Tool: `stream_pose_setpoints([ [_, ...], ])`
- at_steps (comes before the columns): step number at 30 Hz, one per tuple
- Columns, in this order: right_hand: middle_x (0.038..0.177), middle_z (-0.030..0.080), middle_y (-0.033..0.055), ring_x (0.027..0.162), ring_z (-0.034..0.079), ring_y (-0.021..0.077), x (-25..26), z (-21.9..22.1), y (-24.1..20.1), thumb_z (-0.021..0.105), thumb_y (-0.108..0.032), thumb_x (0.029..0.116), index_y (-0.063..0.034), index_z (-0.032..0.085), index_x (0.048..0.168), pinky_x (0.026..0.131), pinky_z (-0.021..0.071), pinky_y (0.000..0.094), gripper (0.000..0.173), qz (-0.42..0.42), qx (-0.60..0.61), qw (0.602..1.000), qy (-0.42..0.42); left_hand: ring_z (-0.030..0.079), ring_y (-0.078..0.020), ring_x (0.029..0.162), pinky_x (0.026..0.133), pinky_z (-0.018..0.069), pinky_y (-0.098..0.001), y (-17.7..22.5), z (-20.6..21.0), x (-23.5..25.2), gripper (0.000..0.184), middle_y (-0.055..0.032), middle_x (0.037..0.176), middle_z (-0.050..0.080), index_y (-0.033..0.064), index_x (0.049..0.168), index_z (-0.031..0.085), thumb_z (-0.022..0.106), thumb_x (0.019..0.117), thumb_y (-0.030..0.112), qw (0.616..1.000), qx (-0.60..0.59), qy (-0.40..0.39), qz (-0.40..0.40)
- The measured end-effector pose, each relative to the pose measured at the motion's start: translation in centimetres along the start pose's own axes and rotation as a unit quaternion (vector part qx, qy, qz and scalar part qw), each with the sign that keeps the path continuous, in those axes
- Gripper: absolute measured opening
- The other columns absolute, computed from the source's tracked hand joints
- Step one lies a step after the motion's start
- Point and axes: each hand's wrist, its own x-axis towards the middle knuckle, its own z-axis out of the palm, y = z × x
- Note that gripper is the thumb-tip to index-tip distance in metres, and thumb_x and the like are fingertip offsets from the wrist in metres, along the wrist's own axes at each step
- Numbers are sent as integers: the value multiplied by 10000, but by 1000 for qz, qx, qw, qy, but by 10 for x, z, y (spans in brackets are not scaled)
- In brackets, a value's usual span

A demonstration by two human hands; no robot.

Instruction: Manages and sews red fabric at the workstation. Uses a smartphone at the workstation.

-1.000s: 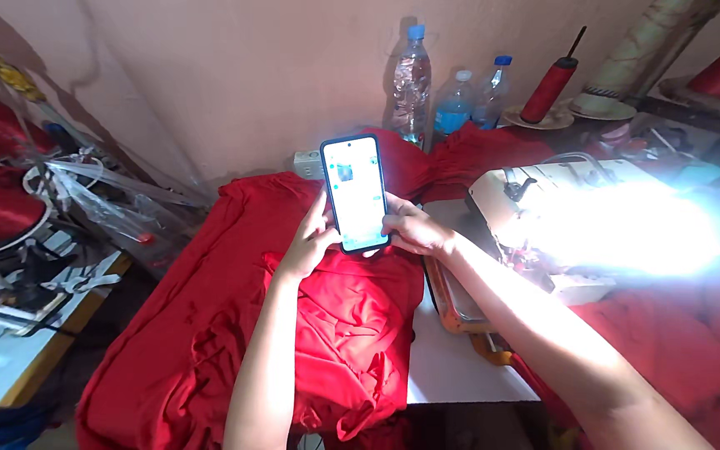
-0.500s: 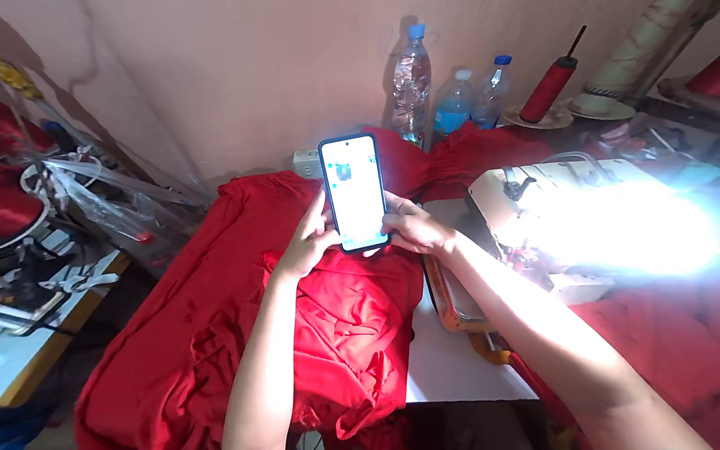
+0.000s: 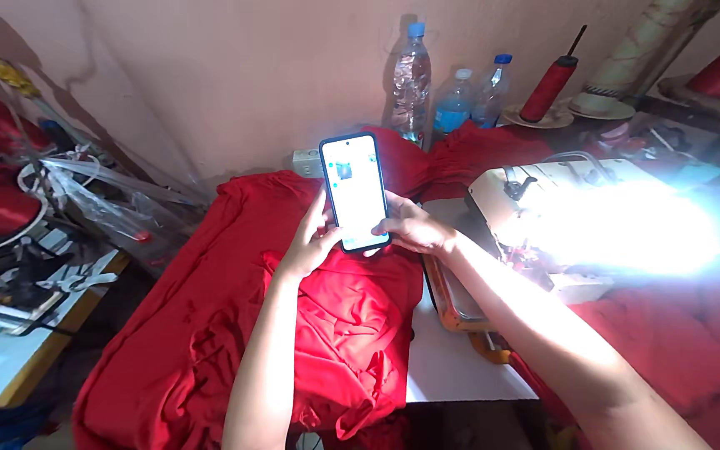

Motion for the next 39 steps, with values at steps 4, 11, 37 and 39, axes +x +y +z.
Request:
stream_pose_setpoints([
  [4,1157,656,69,904,709,168,0,1,-2,470,119,928,-122,371,1481,734,628,356,612,5,2,1000,4,676,-97,1084,905,578,-290,1,0,1,855,-82,1424,563,118,1634,48,448,895,-42,999,-43,-20,-4],
  [11,1148,670,77,905,716,186,1,-1,0,377,9,986,-118,406,1454,726,630,377,486,-2,17,1000,-4,688,-104,1056,869,595,-295,1,1,1,850,-88,1443,547,127,1634,48,437,899,-47,999,-41,-13,-6],
  [37,1130,675,78,904,714,180,1,1,-1,342,-36,1031,-116,431,1440,736,623,365,427,5,36,999,9,680,-62,1033,900,567,-252,-2,19,2,784,-95,1350,610,40,1599,215,489,871,-60,995,-5,89,40],
  [39,1132,674,76,907,712,181,1,0,0,344,-28,1016,-117,435,1439,738,622,368,442,4,40,999,8,678,-62,1031,899,566,-252,-2,19,2,792,-103,1357,603,40,1603,209,487,869,-64,995,-4,91,37],
])
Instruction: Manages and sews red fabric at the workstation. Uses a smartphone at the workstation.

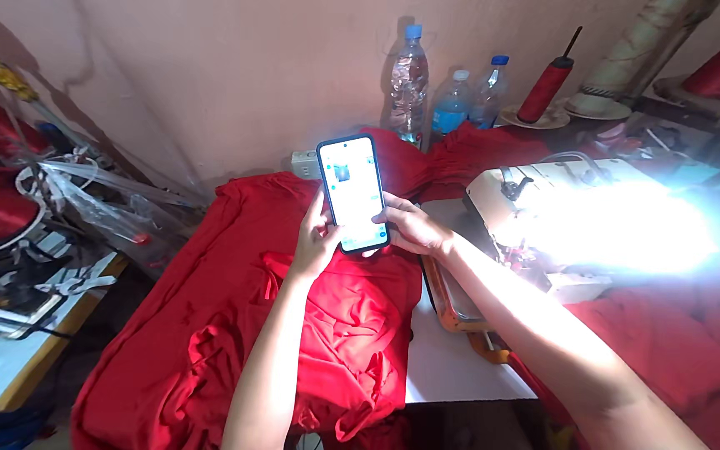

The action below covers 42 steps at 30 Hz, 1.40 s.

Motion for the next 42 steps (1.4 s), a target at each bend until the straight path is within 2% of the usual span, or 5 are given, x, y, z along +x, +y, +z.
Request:
stream_pose_setpoints([
  [15,1136,664,68,909,707,172,-1,-2,0,314,84,900,-112,408,1450,731,622,380,591,2,-10,1000,-11,674,-70,1020,905,562,-272,0,-2,-1,796,-110,1319,616,53,1606,215,510,871,-19,1000,11,5,-12],
  [21,1167,648,79,911,700,170,-2,-3,0,382,129,899,-101,378,1490,738,620,379,634,0,-45,999,-8,688,-79,1015,896,576,-282,0,-2,0,807,-98,1320,625,65,1607,209,478,857,-60,1000,-11,-5,-12],
  [27,1148,657,77,895,707,169,-2,-1,-2,377,140,908,-93,388,1474,725,624,368,612,5,-41,999,0,686,-80,1030,904,573,-278,-3,-2,0,801,-93,1323,628,54,1604,202,487,862,-38,1000,-15,-9,-9],
  [34,1138,654,64,892,702,148,-2,0,-2,391,130,902,-99,373,1478,727,618,347,620,4,-39,999,2,670,-80,1066,912,564,-276,0,-2,-1,813,-113,1408,566,62,1614,184,468,861,-50,1000,-11,-7,-16],
  [42,1146,661,72,915,705,172,-1,-1,-1,485,183,769,-108,367,1466,735,622,361,765,-3,-29,999,-12,662,-90,1082,922,552,-271,-1,-2,0,815,-146,1412,560,26,1608,180,483,855,-39,1000,-2,-6,-21],
])
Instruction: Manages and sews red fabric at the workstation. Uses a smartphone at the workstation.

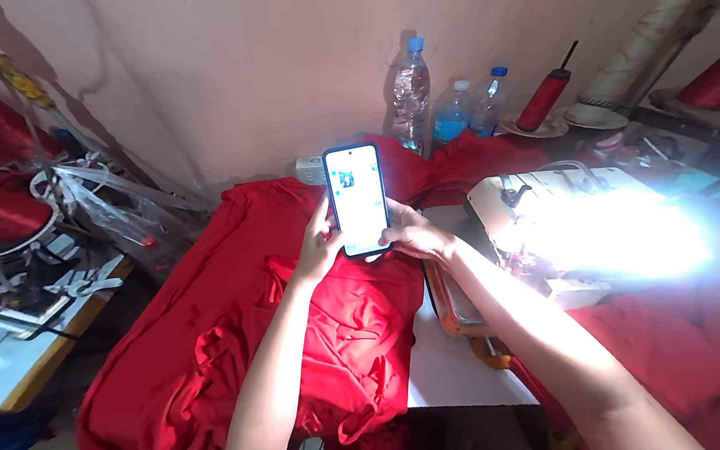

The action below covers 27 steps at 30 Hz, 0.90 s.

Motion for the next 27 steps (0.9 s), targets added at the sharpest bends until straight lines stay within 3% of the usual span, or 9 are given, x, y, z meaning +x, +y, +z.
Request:
stream_pose_setpoints([
  [5,1150,666,74,917,710,177,0,0,-1,495,188,752,-109,353,1476,734,624,360,795,0,2,1000,-4,674,-93,1063,911,564,-282,-1,0,1,824,-133,1397,574,32,1606,184,484,842,-39,1000,-8,-5,4],
  [10,1167,666,79,931,708,179,1,1,0,525,216,743,-109,352,1483,747,620,355,826,2,-4,1000,0,645,-89,1118,924,547,-264,1,0,0,825,-152,1480,498,27,1607,202,490,838,-47,1000,6,1,9],
  [14,1171,663,80,941,709,183,1,1,1,517,221,753,-110,345,1484,746,623,365,821,5,-2,1000,6,676,-69,1026,889,565,-252,4,3,-1,837,-122,1379,582,38,1605,206,520,834,-57,1000,-6,4,7],
  [16,1167,659,78,931,707,176,1,-1,2,471,188,792,-109,336,1493,743,623,366,773,1,-5,1000,3,693,-71,984,870,582,-258,2,3,0,854,-101,1306,628,38,1600,197,540,825,-68,1000,-13,-2,15],
  [19,1161,650,80,929,703,179,2,-3,3,381,117,886,-101,342,1494,758,620,388,647,-5,-6,1000,-3,694,-83,1007,883,582,-272,1,2,0,846,-110,1319,627,37,1604,185,531,838,-56,1000,-15,-4,12],
  [22,1147,656,80,928,703,188,2,-4,3,325,82,907,-108,360,1482,753,619,398,606,0,7,1000,-5,670,-91,1079,920,560,-274,1,1,-1,804,-142,1411,565,29,1609,174,487,870,-21,1000,-3,-2,2],
  [27,1155,656,79,926,702,179,2,-1,0,319,83,916,-104,384,1469,748,617,385,587,6,13,1000,7,654,-96,1106,935,546,-280,1,2,-1,788,-152,1448,534,46,1612,198,475,876,-1,1000,13,13,-5],
])
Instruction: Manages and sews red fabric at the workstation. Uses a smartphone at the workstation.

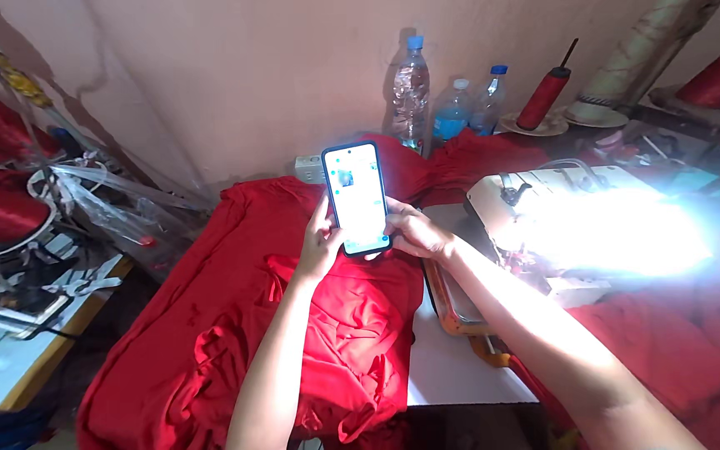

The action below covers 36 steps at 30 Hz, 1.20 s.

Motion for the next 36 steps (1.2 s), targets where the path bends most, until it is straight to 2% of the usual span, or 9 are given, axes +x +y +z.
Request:
stream_pose_setpoints([
  [8,1159,656,81,931,702,186,1,-2,2,328,78,904,-107,387,1468,746,618,392,596,-3,-7,1000,-6,680,-70,1018,899,566,-259,-2,3,1,774,-124,1315,621,25,1595,219,532,889,-26,999,13,7,34],
  [13,1129,657,66,911,697,160,1,-1,1,337,73,914,-107,418,1438,743,613,362,560,4,-7,1000,1,674,-119,993,847,564,-275,-1,14,-2,792,-205,1314,604,-9,1581,263,659,896,-1,995,67,70,30],
  [17,1133,661,79,905,707,176,0,0,1,386,57,948,-96,416,1442,732,622,366,518,0,-18,1000,2,668,-16,948,857,557,-215,-2,14,-1,727,-94,1235,652,-16,1565,260,539,895,-48,997,11,53,47],
  [20,1132,656,79,906,709,181,1,0,3,404,79,972,-95,400,1449,731,625,373,508,-4,-25,1000,6,661,-32,1023,911,547,-242,-1,12,-1,700,-87,1279,637,11,1581,242,435,909,-12,999,-12,32,39],
  [22,1135,660,82,912,712,189,1,0,3,437,118,939,-96,398,1456,731,629,383,561,-5,-19,1000,6,642,-60,1106,947,534,-263,-2,10,0,683,-111,1376,588,24,1593,227,403,933,0,999,-20,21,34],
  [24,1141,667,75,924,714,189,0,0,3,477,183,836,-103,390,1449,732,631,377,682,-5,-21,1000,0,625,-63,1139,964,523,-269,-4,8,1,676,-117,1425,554,25,1596,229,375,936,3,999,-19,19,40],
  [27,1171,667,88,935,716,201,0,0,2,496,227,783,-105,376,1471,737,631,382,774,0,-28,1000,-3,640,-59,1103,940,536,-272,-6,8,1,679,-100,1401,574,43,1592,246,366,925,-5,999,-31,21,38],
  [32,1164,641,71,921,698,160,-1,-3,1,389,133,890,-101,353,1492,748,617,363,646,-2,-36,999,-10,637,-73,1115,938,537,-284,-4,8,1,694,-110,1432,550,52,1594,247,371,914,0,999,-29,24,19],
  [36,1115,663,68,901,704,167,0,-2,0,314,85,898,-113,417,1431,728,616,372,578,13,17,1000,4,637,-81,1112,928,539,-288,-4,7,0,702,-124,1449,532,52,1597,245,376,910,-2,999,-23,26,13],
])
